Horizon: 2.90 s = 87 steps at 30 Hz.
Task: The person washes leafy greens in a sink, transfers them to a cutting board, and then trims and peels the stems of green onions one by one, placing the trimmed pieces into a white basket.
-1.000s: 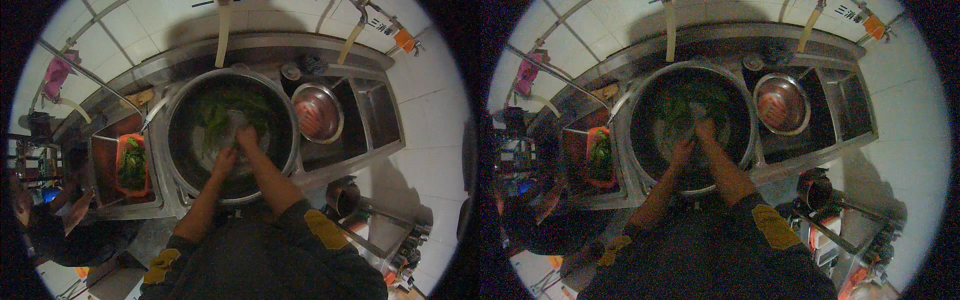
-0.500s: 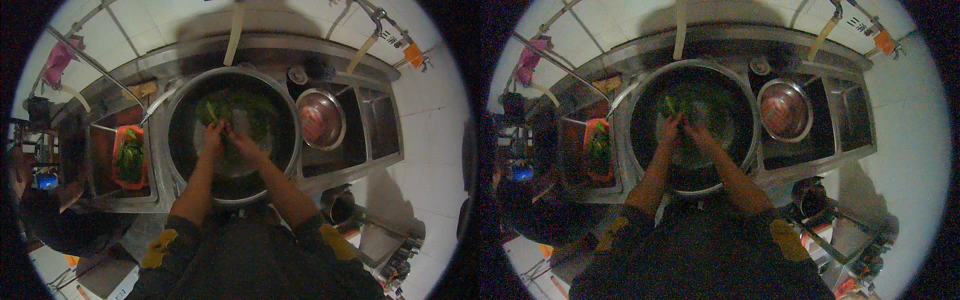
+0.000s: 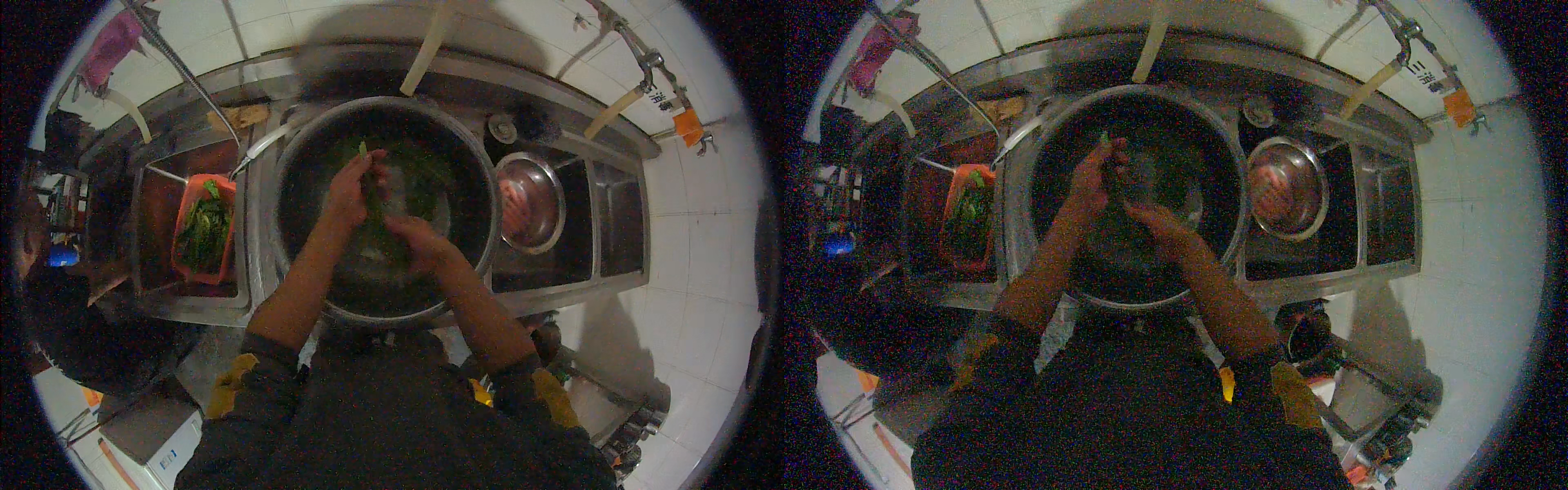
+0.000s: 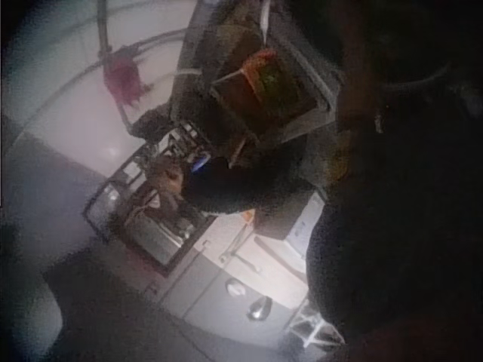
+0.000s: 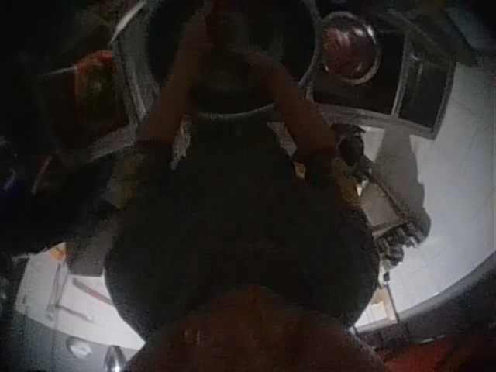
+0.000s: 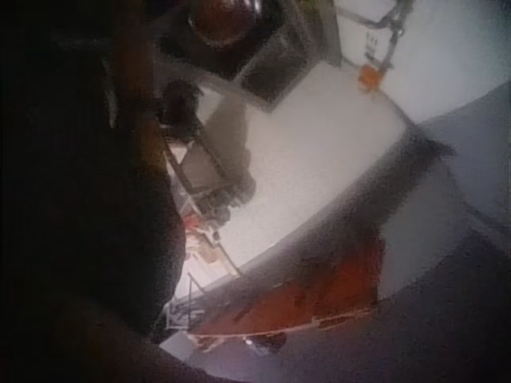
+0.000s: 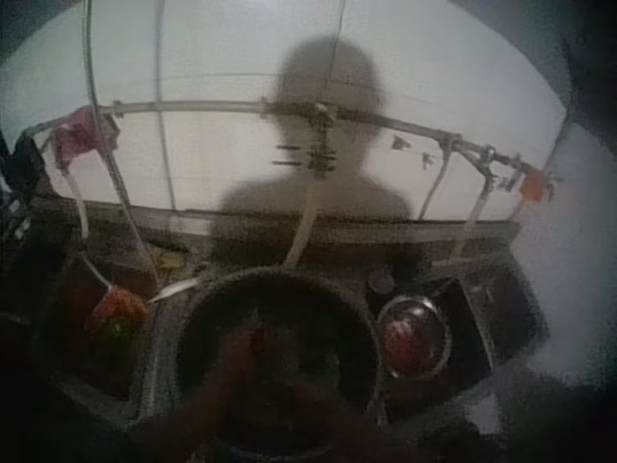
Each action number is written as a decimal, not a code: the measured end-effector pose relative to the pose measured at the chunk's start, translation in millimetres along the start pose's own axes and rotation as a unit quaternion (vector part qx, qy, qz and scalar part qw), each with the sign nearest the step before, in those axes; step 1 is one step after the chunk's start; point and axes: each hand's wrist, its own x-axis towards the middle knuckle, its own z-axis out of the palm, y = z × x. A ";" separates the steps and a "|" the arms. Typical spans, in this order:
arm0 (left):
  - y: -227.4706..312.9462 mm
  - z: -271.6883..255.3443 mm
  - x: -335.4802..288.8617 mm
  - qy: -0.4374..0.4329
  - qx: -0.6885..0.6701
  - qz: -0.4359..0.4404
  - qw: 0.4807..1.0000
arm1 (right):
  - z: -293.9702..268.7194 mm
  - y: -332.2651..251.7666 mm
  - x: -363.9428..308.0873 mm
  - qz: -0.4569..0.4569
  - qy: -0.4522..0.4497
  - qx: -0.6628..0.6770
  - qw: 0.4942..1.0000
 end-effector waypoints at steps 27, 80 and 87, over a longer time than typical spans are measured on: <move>-4.1 -60.8 -75.9 -0.018 0.363 0.123 0.923 | 33.6 -1.9 -5.1 -0.200 0.191 -0.326 0.904; 1.5 -8.0 -36.5 0.097 0.227 0.186 0.951 | 27.0 30.2 -6.0 -0.138 0.016 0.330 0.934; -3.5 -33.4 -17.3 0.131 0.248 0.087 0.956 | 8.3 45.1 -6.0 -0.354 0.255 -0.194 0.879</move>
